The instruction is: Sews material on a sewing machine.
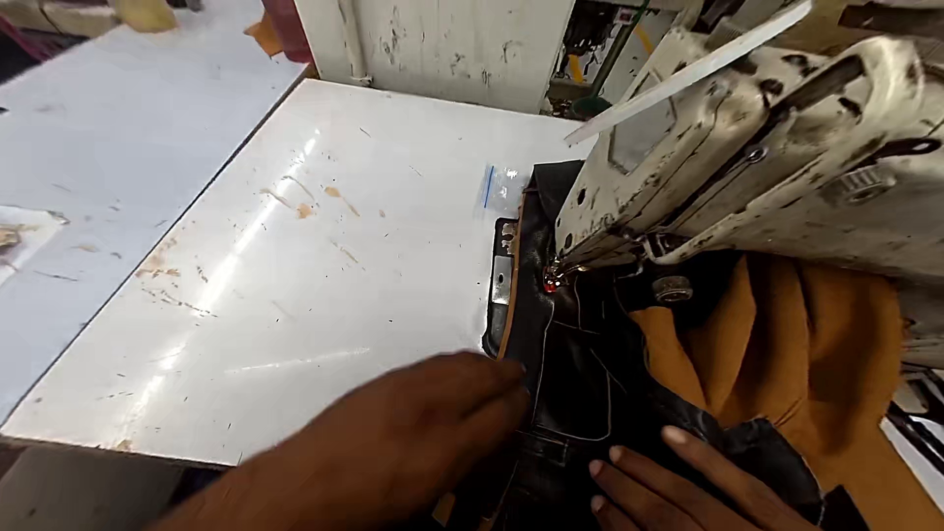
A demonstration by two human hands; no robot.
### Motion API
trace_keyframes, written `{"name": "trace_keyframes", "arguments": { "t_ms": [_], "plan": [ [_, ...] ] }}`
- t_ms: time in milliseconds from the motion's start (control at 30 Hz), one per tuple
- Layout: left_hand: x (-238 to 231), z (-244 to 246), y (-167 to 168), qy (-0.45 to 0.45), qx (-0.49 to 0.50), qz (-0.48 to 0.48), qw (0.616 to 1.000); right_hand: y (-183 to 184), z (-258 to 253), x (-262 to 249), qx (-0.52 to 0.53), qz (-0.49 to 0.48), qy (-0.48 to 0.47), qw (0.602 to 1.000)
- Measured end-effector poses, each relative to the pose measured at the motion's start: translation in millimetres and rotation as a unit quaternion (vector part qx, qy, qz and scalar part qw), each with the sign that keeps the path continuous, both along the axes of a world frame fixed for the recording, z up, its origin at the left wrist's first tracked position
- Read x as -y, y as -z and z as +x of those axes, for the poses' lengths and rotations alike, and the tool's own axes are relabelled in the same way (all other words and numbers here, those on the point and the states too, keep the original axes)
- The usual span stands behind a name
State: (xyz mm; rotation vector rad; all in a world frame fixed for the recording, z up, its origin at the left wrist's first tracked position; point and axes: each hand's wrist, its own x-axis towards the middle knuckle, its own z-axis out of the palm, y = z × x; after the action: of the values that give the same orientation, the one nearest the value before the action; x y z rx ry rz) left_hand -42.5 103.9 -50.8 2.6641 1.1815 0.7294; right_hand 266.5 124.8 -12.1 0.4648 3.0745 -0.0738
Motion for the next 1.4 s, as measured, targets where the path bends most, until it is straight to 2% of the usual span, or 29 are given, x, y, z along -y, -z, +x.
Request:
{"name": "trace_keyframes", "arguments": {
  "t_ms": [67,167,333,467,633,767,867,1000,1067,1200,1300,1400],
  "plan": [
    [-33,-3,12,0.077,-0.056,0.004,0.995,1,-6,-1,0.002,-0.002,-0.006,1.000],
    [-51,12,18,0.163,-0.122,-0.006,0.979,8,-8,0,-0.021,-0.025,-0.007,0.999],
    [-67,18,20,0.196,-0.172,0.016,0.965,19,-9,1,-0.018,-0.068,0.006,0.998],
    [-72,11,18,0.202,-0.154,0.009,0.967,24,-2,-1,-0.057,-0.108,0.047,0.991],
    [-73,1,16,0.201,-0.099,-0.015,0.974,25,17,-2,-0.148,-0.162,0.141,0.965],
    [-61,-19,22,0.212,-0.055,0.019,0.975,60,23,9,-0.278,-0.109,0.187,0.936],
    [-40,-31,39,0.229,-0.038,-0.018,0.973,92,20,14,-0.338,-0.046,0.214,0.915],
    [-17,-22,53,0.194,0.011,-0.049,0.980,105,28,-5,-0.344,-0.028,0.155,0.926],
    [-13,-13,54,0.180,0.006,-0.040,0.983,100,33,-15,-0.319,-0.023,0.135,0.938],
    [-19,-3,45,0.194,-0.015,0.005,0.981,84,37,-37,-0.263,0.055,0.150,0.952],
    [-21,5,38,0.247,-0.035,0.019,0.968,79,30,-33,-0.257,0.038,0.161,0.952],
    [-25,12,31,0.281,-0.089,0.018,0.955,68,26,-24,-0.262,-0.020,0.161,0.951]
  ]
}}
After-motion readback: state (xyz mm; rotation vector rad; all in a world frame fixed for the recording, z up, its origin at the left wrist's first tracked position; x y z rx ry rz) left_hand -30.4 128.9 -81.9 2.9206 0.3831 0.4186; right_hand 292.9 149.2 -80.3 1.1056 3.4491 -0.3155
